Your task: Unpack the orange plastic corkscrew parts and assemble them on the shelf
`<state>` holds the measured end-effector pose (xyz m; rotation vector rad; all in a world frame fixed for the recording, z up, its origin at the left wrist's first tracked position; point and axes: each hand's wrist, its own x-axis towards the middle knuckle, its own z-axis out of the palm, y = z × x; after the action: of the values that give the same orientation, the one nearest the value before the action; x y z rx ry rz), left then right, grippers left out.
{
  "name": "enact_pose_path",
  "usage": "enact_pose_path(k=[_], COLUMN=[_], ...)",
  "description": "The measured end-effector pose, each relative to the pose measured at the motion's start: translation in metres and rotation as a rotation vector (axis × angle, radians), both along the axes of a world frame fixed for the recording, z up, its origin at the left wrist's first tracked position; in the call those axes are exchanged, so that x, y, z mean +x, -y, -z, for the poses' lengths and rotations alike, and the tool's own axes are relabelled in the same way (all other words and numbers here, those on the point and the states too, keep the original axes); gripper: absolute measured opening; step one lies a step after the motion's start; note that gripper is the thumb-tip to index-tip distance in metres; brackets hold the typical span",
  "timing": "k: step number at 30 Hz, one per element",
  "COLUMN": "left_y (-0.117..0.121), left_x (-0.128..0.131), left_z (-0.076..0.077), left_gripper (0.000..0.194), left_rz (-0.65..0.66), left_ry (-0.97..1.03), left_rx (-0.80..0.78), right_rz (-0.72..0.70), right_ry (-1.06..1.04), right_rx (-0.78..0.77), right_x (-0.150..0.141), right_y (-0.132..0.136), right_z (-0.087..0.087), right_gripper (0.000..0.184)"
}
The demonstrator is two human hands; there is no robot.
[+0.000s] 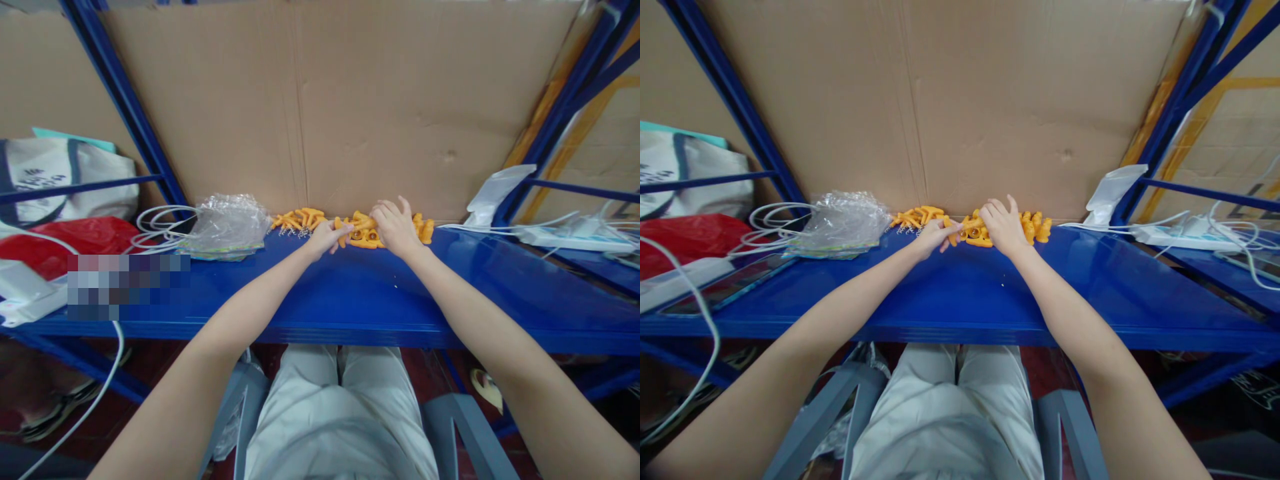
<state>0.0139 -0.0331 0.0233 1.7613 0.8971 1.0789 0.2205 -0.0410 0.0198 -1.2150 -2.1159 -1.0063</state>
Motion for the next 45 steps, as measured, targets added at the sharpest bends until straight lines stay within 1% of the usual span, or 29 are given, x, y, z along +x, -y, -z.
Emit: enact_pose_path(k=[3, 6, 11, 13, 15, 17, 19, 22, 24, 26, 29, 32, 35, 39, 43, 45], left_y=[0.005, 0.007, 0.003, -0.001, -0.008, -0.014, -0.020, -0.025, -0.028, -0.030, -0.032, -0.034, -0.034, -0.032, -0.032, -0.031], left_x=[0.002, 0.005, 0.005, 0.000, -0.009, -0.019, -0.029, -0.038, -0.038, -0.036, -0.033, -0.030, -0.030, -0.029, -0.029, -0.029], left_z=[-0.005, -0.006, -0.005, -0.005, -0.006, -0.008, -0.009, -0.010, -0.009, -0.008, -0.005, -0.002, -0.001, -0.002, -0.002, -0.002], left_gripper=[0.034, 0.038, 0.037, 0.036, 0.033, 0.031, 0.030, 0.029, 0.030, 0.031, 0.030, 0.031, 0.032, 0.031, 0.030, 0.029], left_rz=[-0.029, -0.048, -0.035, -0.078, -0.154, -0.224, -0.289, -0.370, -0.399, -0.400, -0.354, -0.315, -0.316, -0.337, -0.355, -0.355], left_ry=[0.074, 0.141, 0.245, 0.305, 0.365, 0.401, 0.430, 0.467, 0.477, 0.477, 0.451, 0.417, 0.403, 0.391, 0.373, 0.370], left_rx=[-0.063, -0.126, -0.236, -0.281, -0.314, -0.336, -0.342, -0.326, -0.310, -0.299, -0.295, -0.283, -0.262, -0.256, -0.261, -0.262], right_rz=[0.004, -0.010, 0.005, 0.033, 0.074, 0.146, 0.266, 0.465, 0.572, 0.666, 0.806, 0.897, 0.927, 0.911, 0.807, 0.682], right_ry=[-0.027, -0.033, -0.051, -0.087, -0.147, -0.230, -0.339, -0.481, -0.524, -0.532, -0.523, -0.512, -0.477, -0.436, -0.420, -0.434], right_rx=[-0.013, -0.012, -0.021, -0.022, -0.021, -0.031, -0.057, -0.120, -0.169, -0.238, -0.394, -0.565, -0.661, -0.651, -0.657, -0.601], right_x=[0.000, -0.001, -0.002, 0.004, 0.015, 0.030, 0.046, 0.067, 0.075, 0.081, 0.084, 0.082, 0.079, 0.079, 0.088, 0.092], right_y=[0.002, 0.002, 0.000, -0.001, -0.003, -0.004, -0.005, -0.003, -0.002, 0.000, 0.001, 0.001, 0.002, 0.002, -0.004, -0.009], right_z=[-0.002, -0.002, -0.002, -0.002, -0.003, -0.006, -0.009, -0.014, -0.017, -0.020, -0.024, -0.024, -0.023, -0.021, -0.015, -0.011], right_gripper=[0.034, 0.033, 0.033, 0.035, 0.034, 0.031, 0.028, 0.035, 0.039, 0.040, 0.038, 0.039, 0.042, 0.045, 0.035, 0.029])
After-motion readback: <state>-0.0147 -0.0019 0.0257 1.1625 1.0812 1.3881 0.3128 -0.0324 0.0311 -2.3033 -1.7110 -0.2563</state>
